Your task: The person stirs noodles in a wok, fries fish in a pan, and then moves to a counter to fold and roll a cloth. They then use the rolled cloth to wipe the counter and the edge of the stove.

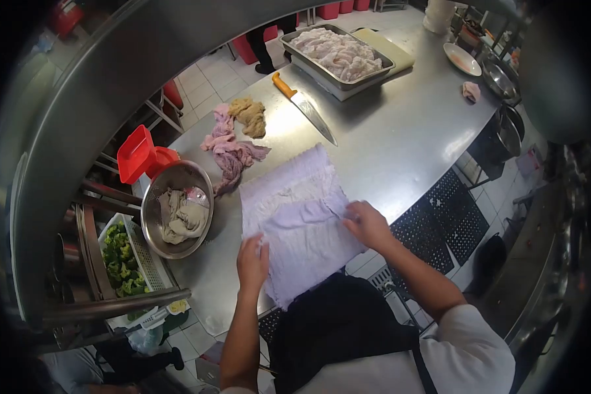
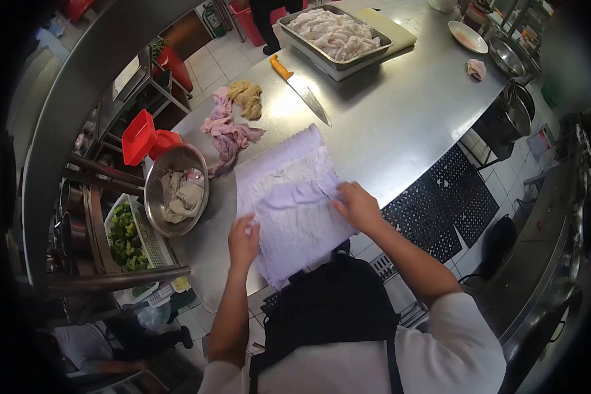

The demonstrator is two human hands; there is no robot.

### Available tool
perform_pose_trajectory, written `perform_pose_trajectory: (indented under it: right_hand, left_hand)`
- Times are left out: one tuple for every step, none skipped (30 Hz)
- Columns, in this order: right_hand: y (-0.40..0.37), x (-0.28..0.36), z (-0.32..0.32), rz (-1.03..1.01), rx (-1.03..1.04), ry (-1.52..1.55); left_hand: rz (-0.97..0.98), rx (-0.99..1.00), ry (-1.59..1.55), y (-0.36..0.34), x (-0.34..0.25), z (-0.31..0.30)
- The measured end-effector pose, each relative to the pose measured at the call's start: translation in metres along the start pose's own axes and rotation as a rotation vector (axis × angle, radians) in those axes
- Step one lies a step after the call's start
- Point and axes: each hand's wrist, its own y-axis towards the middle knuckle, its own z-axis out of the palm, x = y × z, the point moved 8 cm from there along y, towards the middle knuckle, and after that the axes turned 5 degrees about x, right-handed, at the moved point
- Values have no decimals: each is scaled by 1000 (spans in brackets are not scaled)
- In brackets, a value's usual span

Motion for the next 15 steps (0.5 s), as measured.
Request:
perform_pose_trajectory:
  right_hand:
    - [11, 11, 2, -21, -17, -95]
    - [21, 10, 10, -28, 23, -168]
    - [33, 6, 19, -37, 60, -242]
    - [41, 2, 26, -47, 96, -316]
    - [43, -4, 25, -66, 94, -267]
    - [45, -11, 19, -86, 91, -217]
    - [48, -14, 12, -105, 87, -167]
    - [53, -23, 5, -70, 108, -42]
    - [58, -24, -11, -32, 126, 83]
    - [64, -25, -23, 10, 142, 211]
    - [76, -21, -33, 20, 124, 222]
    - [95, -20, -36, -34, 49, 216]
    - [113, -25, -33, -76, -39, 201]
    - [129, -33, -27, -34, -136, 237]
    - [146, -51, -8, 101, -65, 242]
  left_hand:
    - [40, -37, 83, 14, 5, 10]
    - [84, -74, 167, 28, 11, 20]
    - [130, -112, 250, 36, 5, 20]
    - [133, -60, 269, 40, 5, 22]
    - [132, -7, 288, 42, 7, 22]
    - [131, 45, 307, 46, 4, 19]
    - [8, 96, 139, 48, 6, 8]
    - [-114, 150, -30, 44, 6, -4]
    - [-233, 205, -198, 42, 11, -8]
    - [-212, 106, -238, 45, 19, -18]
    - [-184, 11, -279, 50, 29, -26]
    - [-143, -74, -325, 58, 35, -35]
    - [-239, -91, -192, 68, 42, -42]
    - [-316, -99, -68, 80, 43, -46]
    - [-165, -133, 135, 85, 33, -45]
